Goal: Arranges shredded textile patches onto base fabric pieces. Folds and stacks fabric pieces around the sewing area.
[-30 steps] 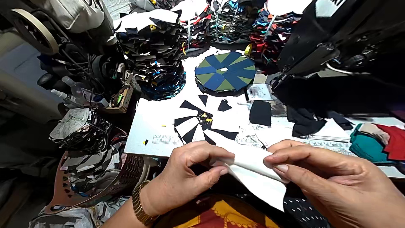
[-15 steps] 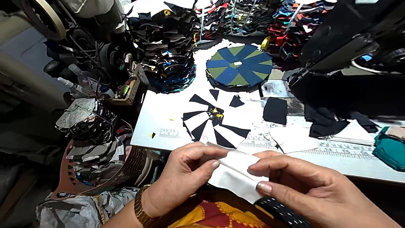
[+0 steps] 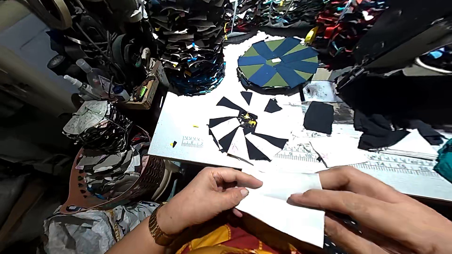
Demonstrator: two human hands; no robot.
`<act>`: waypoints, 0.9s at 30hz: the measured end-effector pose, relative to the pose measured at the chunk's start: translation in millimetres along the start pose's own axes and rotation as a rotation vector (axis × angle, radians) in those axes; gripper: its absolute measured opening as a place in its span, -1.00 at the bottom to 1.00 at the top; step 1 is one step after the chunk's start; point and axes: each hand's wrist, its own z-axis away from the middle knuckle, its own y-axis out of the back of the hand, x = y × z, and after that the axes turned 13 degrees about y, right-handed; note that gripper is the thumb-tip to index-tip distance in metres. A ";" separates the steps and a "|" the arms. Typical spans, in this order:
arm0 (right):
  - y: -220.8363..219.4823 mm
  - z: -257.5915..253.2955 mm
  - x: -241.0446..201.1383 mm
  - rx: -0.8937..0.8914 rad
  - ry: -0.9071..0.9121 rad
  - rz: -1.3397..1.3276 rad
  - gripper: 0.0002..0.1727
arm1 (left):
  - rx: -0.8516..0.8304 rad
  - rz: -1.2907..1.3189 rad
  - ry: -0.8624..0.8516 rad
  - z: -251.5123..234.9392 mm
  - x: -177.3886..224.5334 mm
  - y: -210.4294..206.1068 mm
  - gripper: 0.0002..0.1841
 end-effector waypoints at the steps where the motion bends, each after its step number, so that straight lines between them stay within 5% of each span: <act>1: 1.9 -2.0 -2.9 -0.005 0.015 0.088 -0.86 | -0.029 0.015 0.027 -0.9 -1.3 -1.5 -0.77; 9: 14.2 -20.1 -19.8 -0.018 0.036 0.161 -0.83 | -0.200 -0.177 -0.156 -6.0 -7.5 -9.7 -0.48; 13: 7.9 -21.1 -13.5 0.143 -0.094 0.023 -0.88 | 0.042 -0.106 -0.230 -5.5 -6.4 -12.0 -0.81; 22: -12.0 -58.7 22.4 0.466 -0.177 -0.104 -0.89 | 0.460 -0.142 -0.446 -31.4 47.7 9.8 -0.93; 27: -25.8 -73.5 37.4 0.461 -0.203 0.080 -0.86 | 0.618 -0.372 -0.576 -73.0 51.7 31.1 -0.92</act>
